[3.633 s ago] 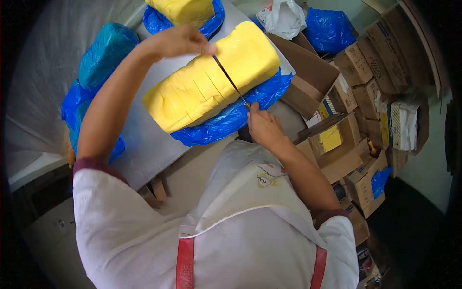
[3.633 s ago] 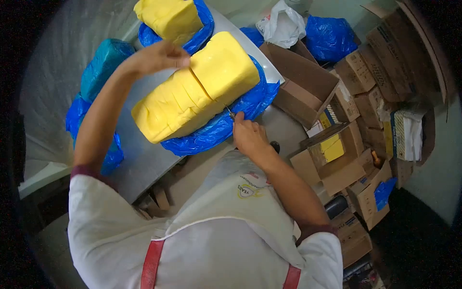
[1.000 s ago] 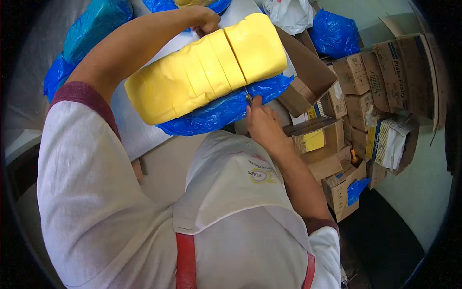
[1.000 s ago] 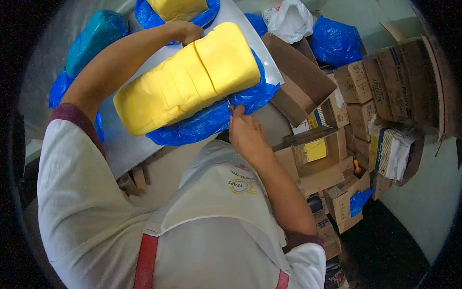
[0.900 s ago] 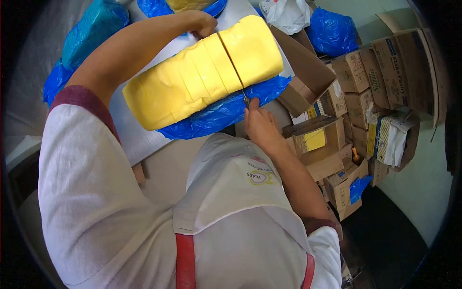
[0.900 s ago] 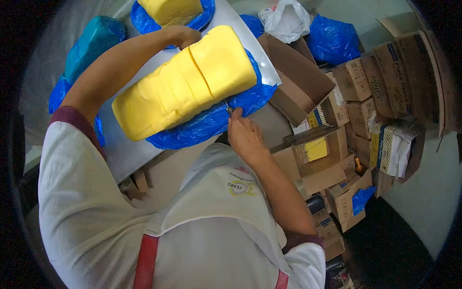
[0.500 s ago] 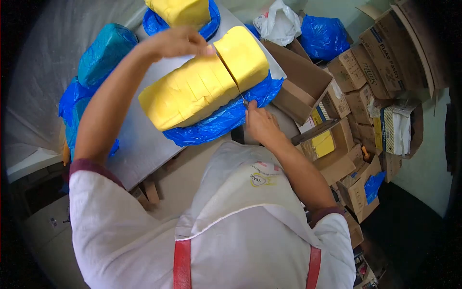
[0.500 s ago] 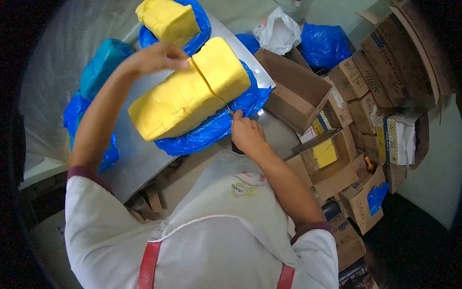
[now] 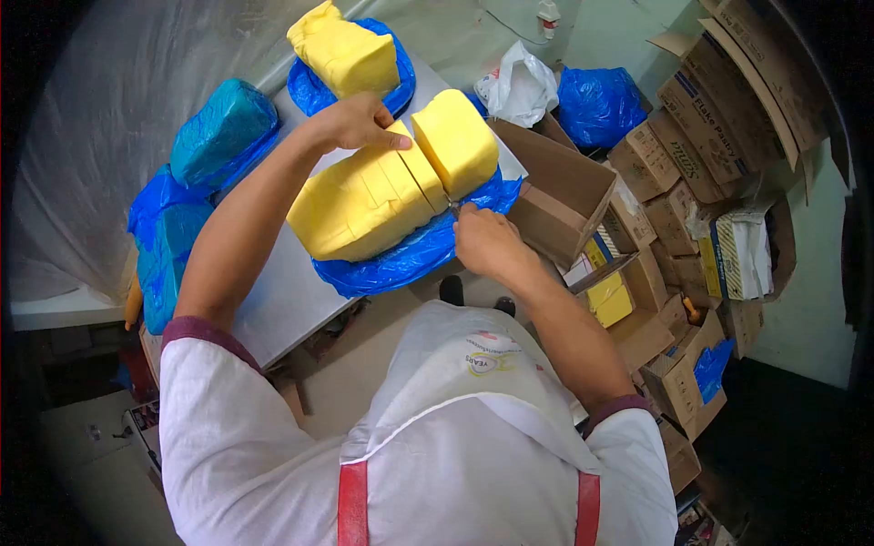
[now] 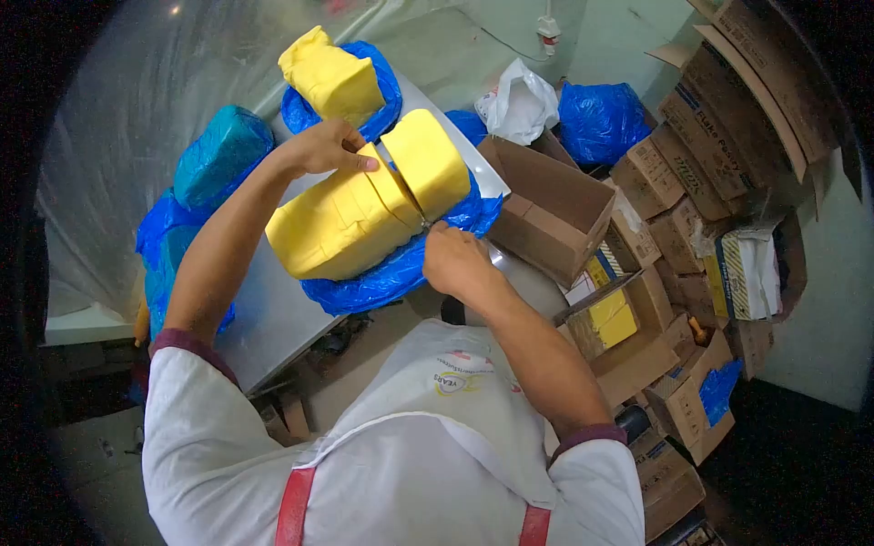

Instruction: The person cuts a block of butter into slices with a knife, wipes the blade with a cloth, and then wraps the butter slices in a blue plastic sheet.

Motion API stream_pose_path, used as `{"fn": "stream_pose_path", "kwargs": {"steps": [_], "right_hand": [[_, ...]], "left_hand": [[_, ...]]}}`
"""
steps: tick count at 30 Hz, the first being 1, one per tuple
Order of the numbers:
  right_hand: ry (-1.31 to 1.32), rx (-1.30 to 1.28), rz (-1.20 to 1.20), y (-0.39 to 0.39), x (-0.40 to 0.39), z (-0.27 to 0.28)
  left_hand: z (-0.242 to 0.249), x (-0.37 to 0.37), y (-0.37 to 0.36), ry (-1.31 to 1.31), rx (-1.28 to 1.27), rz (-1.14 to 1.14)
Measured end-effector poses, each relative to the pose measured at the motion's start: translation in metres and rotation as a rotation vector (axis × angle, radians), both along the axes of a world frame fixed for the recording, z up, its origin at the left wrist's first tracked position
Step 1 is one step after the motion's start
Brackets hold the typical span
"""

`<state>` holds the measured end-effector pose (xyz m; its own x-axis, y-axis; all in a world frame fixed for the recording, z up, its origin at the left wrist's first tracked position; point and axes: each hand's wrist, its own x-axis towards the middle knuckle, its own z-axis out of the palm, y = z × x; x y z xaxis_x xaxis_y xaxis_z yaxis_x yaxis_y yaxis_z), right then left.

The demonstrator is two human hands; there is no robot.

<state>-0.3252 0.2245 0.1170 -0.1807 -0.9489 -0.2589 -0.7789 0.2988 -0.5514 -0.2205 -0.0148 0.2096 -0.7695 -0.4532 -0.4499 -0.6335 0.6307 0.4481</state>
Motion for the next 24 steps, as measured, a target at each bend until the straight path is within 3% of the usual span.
{"fn": "stream_pose_path", "kwargs": {"steps": [5,7,9,12,15,18,24], "right_hand": [[-0.076,0.061,0.028,0.063,-0.002,0.052],[-0.102,0.291,-0.04,0.11,-0.009,0.088],[-0.114,0.178,-0.048,0.16,-0.03,0.104],[-0.283,-0.043,-0.172,0.153,-0.044,0.145],[-0.129,-0.217,-0.171,0.092,-0.038,0.116],[-0.015,-0.299,-0.069,0.041,-0.028,0.074],[-0.027,-0.261,-0.064,0.024,-0.022,0.058]], "left_hand": [[-0.008,0.003,-0.006,-0.03,0.094,0.041],[-0.014,0.012,-0.012,0.133,0.178,0.112],[-0.02,0.021,-0.019,0.256,0.216,0.195],[-0.012,0.015,-0.025,0.317,0.144,0.271],[-0.005,-0.005,-0.039,0.316,0.248,0.24],[-0.007,-0.017,-0.038,0.326,0.163,0.272],[-0.011,-0.023,-0.034,0.272,0.151,0.305]]}}
